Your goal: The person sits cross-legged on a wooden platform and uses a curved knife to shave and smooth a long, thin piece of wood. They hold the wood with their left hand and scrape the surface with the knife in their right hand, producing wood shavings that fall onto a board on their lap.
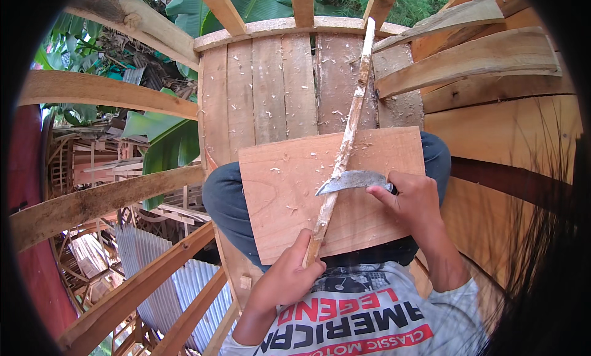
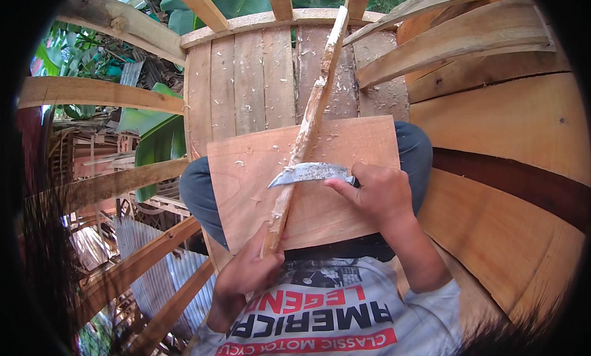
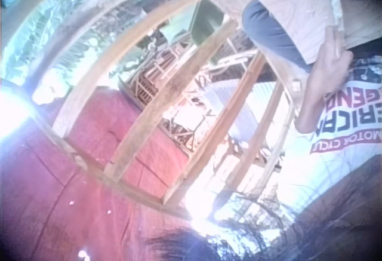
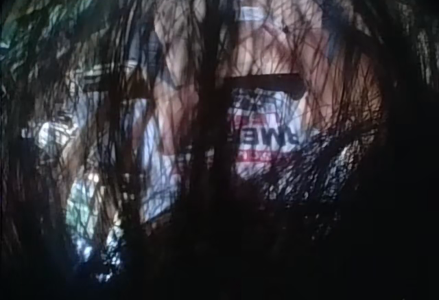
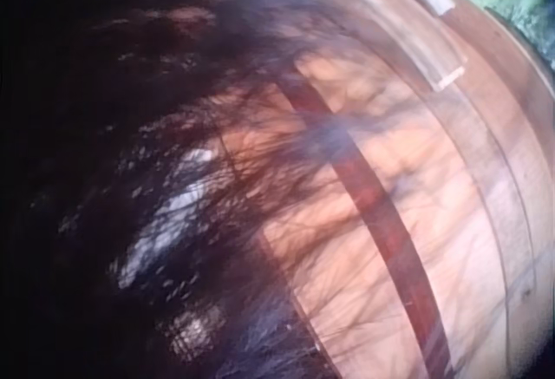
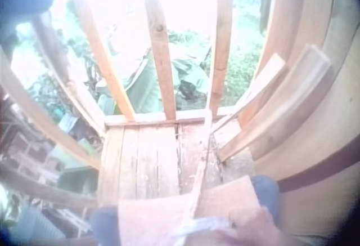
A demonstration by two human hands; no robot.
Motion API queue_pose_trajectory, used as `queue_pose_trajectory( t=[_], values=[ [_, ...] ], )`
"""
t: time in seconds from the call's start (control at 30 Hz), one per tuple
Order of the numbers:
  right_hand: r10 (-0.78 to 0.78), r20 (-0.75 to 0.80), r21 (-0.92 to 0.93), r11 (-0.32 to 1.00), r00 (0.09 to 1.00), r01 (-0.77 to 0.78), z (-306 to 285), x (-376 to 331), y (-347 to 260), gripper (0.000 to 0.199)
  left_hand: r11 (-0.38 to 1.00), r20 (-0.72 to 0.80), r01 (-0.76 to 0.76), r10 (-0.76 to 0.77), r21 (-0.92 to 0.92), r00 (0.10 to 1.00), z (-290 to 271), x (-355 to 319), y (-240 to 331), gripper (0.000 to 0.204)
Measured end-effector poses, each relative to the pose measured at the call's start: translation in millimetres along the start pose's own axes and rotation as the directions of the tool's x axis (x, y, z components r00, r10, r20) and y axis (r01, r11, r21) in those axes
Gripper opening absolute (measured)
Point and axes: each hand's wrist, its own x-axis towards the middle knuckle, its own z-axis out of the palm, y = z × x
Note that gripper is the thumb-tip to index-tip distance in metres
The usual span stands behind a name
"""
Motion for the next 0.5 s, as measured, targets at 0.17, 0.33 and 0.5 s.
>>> queue_pose_trajectory(
  t=[0.17,0.33,0.5],
  values=[
    [-0.153,0.031,0.082,0.985,0.988,0.150,1.0,-10.4,-13.3,0.054,0.999,-0.024,0.050,-0.050,-0.014,0.998,4.7,-1.8,-0.2,0.035],
    [-0.160,0.008,0.087,0.983,0.987,0.159,2.4,-7.3,-11.0,0.053,0.999,-0.034,0.021,-0.020,0.032,0.999,4.6,1.9,2.2,0.036],
    [-0.043,-0.055,0.020,0.999,0.998,0.044,7.5,12.1,5.0,0.055,0.997,-0.054,0.045,-0.042,0.055,0.998,9.2,1.3,5.5,0.037]
  ],
)
